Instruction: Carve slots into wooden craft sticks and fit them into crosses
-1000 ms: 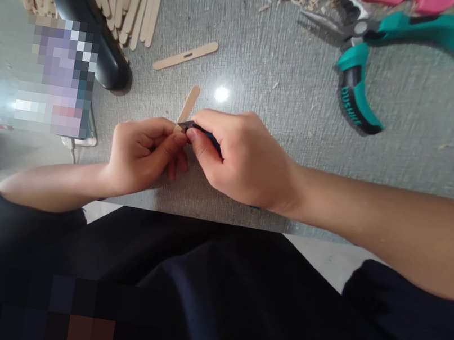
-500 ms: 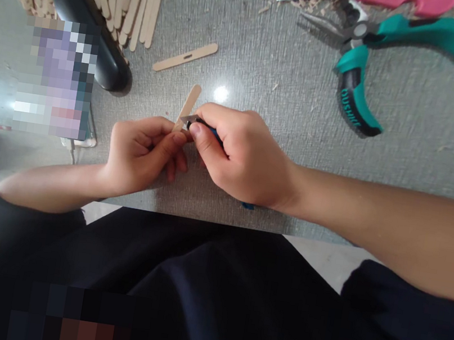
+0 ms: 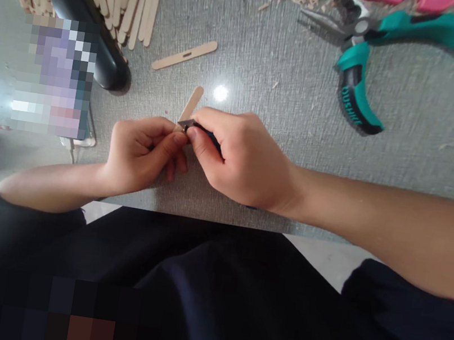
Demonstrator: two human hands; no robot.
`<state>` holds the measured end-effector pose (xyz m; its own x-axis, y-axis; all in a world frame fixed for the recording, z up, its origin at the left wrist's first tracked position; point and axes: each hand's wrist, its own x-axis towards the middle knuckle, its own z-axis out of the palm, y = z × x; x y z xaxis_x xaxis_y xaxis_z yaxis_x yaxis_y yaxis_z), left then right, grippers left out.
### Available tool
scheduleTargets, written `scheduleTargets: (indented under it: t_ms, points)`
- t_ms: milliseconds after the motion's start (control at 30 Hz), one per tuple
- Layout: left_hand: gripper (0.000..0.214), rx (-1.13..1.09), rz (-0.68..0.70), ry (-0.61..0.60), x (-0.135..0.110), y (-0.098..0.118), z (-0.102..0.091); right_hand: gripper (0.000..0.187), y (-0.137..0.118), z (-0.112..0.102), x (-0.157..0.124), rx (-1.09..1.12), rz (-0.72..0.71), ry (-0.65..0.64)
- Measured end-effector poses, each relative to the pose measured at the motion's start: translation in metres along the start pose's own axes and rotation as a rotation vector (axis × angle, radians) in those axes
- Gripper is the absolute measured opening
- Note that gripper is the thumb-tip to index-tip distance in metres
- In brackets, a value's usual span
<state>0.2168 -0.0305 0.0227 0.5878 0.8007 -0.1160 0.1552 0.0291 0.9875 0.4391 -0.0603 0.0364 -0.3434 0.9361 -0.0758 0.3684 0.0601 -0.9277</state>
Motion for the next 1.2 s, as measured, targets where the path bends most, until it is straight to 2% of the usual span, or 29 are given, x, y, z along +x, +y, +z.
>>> scheduleTargets:
  t_ms: [167,300,533,733,900,1200]
  points:
    - [0.053,-0.001,-0.039,0.003,0.0,0.0,0.0,0.034,-0.001,0.0,-0.001,0.002,0.025,0.023]
    - [0.055,-0.007,-0.027,0.008,-0.001,-0.001,0.001,0.036,-0.001,-0.003,0.002,0.024,-0.014,-0.027]
    - [0.052,-0.054,-0.04,0.019,-0.002,-0.003,0.002,0.027,0.0,-0.009,0.008,0.087,-0.037,-0.079]
    - [0.052,-0.077,-0.077,0.034,-0.003,-0.005,0.002,0.028,0.001,-0.008,0.007,0.092,-0.022,-0.051]
    - [0.041,-0.095,-0.031,0.036,-0.005,-0.007,0.002,0.03,0.005,-0.006,0.005,0.081,-0.014,0.007]
    - [0.03,-0.034,0.072,0.065,-0.007,-0.011,0.003,0.03,0.003,-0.005,0.004,0.064,0.018,-0.008]
